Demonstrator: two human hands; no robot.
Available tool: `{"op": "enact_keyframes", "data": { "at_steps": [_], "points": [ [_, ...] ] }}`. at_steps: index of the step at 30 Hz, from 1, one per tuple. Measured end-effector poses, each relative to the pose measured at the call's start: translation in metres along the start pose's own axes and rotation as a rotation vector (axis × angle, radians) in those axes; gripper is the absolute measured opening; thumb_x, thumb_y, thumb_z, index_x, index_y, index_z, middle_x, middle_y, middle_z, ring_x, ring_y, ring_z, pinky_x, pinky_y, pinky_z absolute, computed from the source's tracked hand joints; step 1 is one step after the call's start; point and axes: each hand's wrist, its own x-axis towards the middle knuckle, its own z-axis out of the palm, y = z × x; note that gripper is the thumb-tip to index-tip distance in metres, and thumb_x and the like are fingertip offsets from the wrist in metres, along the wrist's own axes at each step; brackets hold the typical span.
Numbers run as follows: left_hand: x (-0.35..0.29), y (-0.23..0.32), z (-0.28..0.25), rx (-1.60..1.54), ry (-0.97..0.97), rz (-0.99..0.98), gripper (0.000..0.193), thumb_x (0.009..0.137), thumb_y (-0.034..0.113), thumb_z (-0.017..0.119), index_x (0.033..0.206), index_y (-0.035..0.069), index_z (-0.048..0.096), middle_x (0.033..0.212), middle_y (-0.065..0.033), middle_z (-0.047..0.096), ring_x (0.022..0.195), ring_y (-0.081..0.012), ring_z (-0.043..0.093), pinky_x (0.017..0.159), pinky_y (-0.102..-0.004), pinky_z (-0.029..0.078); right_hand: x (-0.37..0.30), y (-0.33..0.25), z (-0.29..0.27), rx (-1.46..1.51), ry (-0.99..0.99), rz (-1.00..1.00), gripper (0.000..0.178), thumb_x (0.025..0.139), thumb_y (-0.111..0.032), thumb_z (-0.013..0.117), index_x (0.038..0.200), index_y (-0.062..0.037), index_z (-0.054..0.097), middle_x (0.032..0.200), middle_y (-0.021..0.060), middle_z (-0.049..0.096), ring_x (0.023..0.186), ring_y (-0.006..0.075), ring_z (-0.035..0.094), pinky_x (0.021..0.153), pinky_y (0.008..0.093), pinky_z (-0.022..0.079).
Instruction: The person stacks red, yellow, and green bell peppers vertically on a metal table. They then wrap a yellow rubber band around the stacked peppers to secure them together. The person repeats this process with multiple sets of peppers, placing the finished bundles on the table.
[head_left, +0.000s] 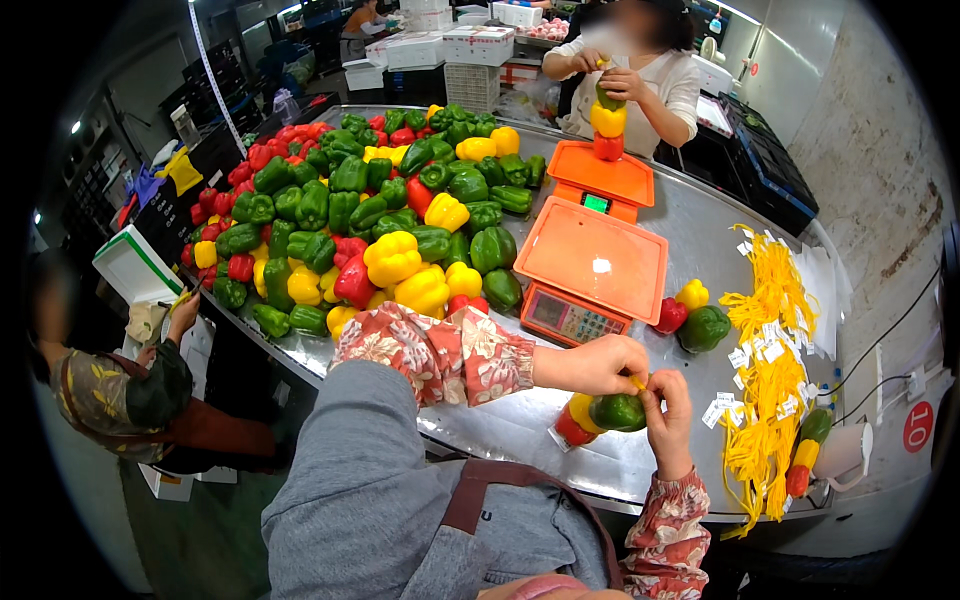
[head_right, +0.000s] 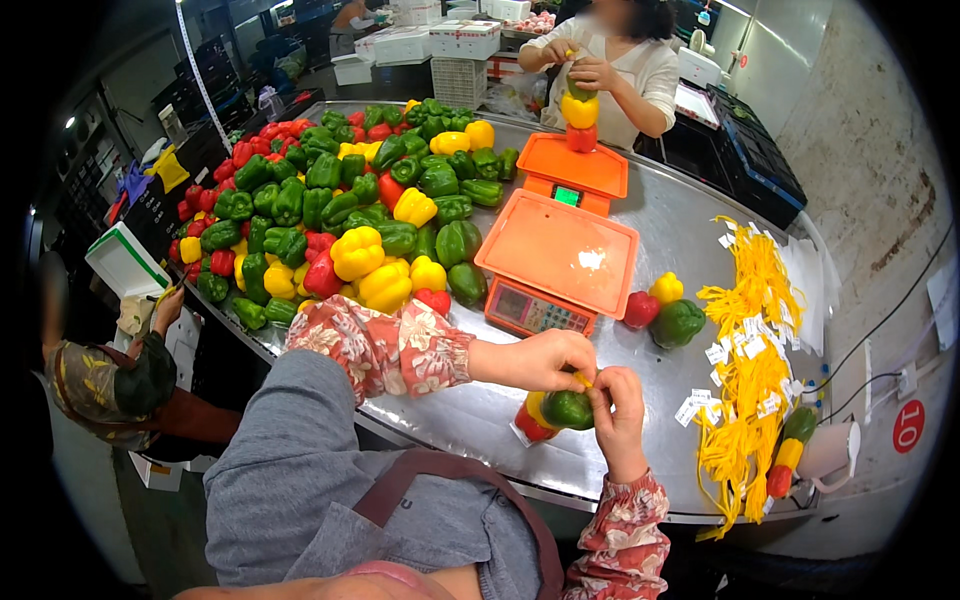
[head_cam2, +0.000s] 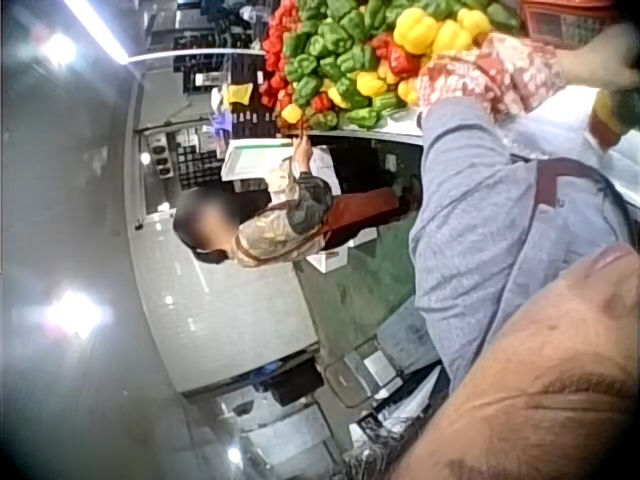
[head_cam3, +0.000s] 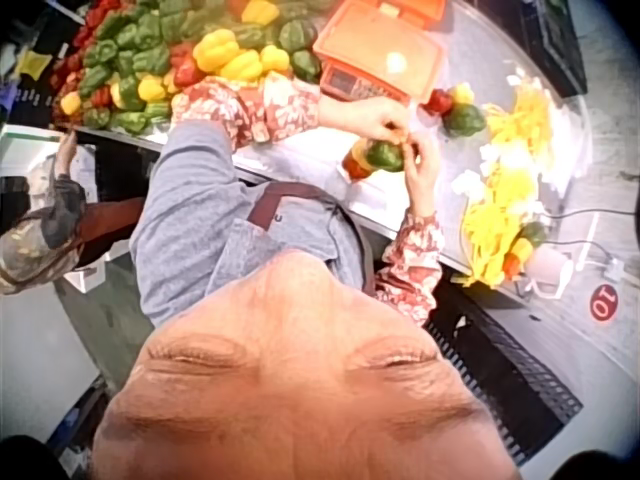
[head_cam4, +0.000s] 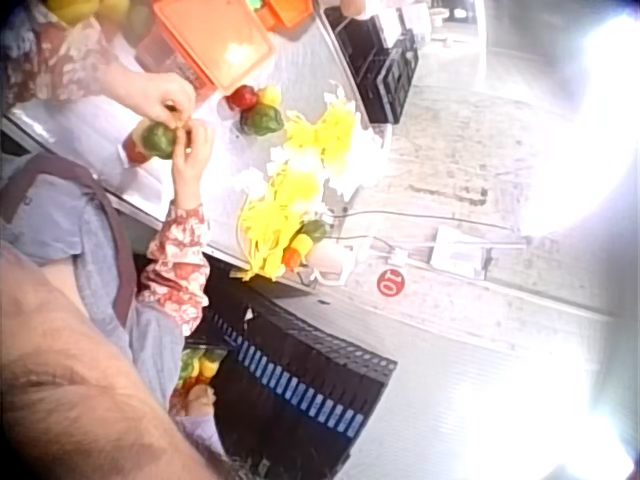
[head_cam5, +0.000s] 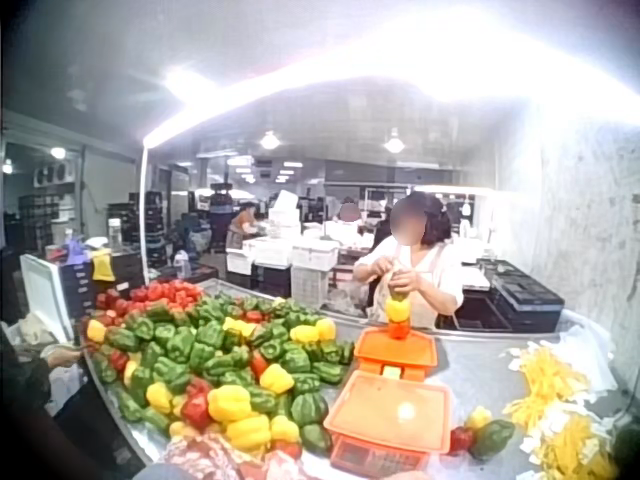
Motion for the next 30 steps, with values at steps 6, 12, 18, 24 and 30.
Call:
{"op": "enact_keyframes", "data": {
  "at_steps": [6, 12, 18, 24, 30],
  "points": [
    [-0.005, 0.004, 0.004, -0.109, 0.094, -0.073, 0.012, 0.069, 0.009, 0.069, 0.079, 0.003, 0.066, 0.073, -0.0081, 0.06, 0.073, -0.0213, 0.058, 0.065, -0.0314, 0.045, -0.002, 0.011, -0.004, 0.153, -0.015, 0.033, 0.011, 0.075, 0.002, 0.056, 0.083, -0.0021, 0.05, 0.082, 0.0061, 0.048, 0.073, 0.0168, 0.047, 0.065, 0.0256, 0.04],
    [0.0, 0.001, 0.003, -0.055, 0.116, -0.033, 0.013, 0.07, 0.011, 0.07, 0.079, 0.004, 0.066, 0.07, -0.0084, 0.061, 0.067, -0.0203, 0.059, 0.059, -0.0301, 0.045, -0.006, 0.013, 0.001, 0.13, 0.064, 0.081, 0.012, 0.077, 0.003, 0.055, 0.087, -0.001, 0.05, 0.082, 0.006, 0.048, 0.071, 0.016, 0.047, 0.066, 0.0253, 0.04],
    [-0.005, 0.003, -0.006, -0.162, 0.125, -0.277, 0.013, 0.075, 0.008, 0.068, 0.084, 0.0, 0.064, 0.077, -0.0056, 0.06, 0.071, -0.0123, 0.057, 0.062, -0.0254, 0.045, 0.009, 0.007, 0.0, 0.104, 0.021, 0.021, 0.015, 0.073, 0.001, 0.06, 0.086, -0.0008, 0.054, 0.078, 0.0084, 0.053, 0.072, 0.0221, 0.052, 0.064, 0.0297, 0.042],
    [0.004, 0.005, -0.006, -0.174, 0.063, -0.379, 0.013, 0.077, 0.01, 0.066, 0.085, 0.0, 0.064, 0.079, -0.0033, 0.061, 0.073, -0.0085, 0.055, 0.064, -0.0236, 0.045, 0.01, 0.009, 0.001, 0.028, 0.097, 0.045, 0.013, 0.072, -0.001, 0.062, 0.083, -0.002, 0.055, 0.077, 0.0083, 0.055, 0.072, 0.0253, 0.053, 0.063, 0.0326, 0.042],
    [0.006, 0.007, -0.013, -0.199, 0.055, -0.43, 0.014, 0.08, 0.009, 0.063, 0.089, -0.001, 0.063, 0.08, -0.0021, 0.061, 0.075, -0.0074, 0.055, 0.066, -0.0242, 0.046, 0.02, 0.006, 0.003, -0.113, 0.112, -0.016, 0.011, 0.071, -0.005, 0.062, 0.078, -0.0031, 0.054, 0.073, 0.0086, 0.054, 0.07, 0.0268, 0.052, 0.061, 0.0354, 0.041]
  ]
}}
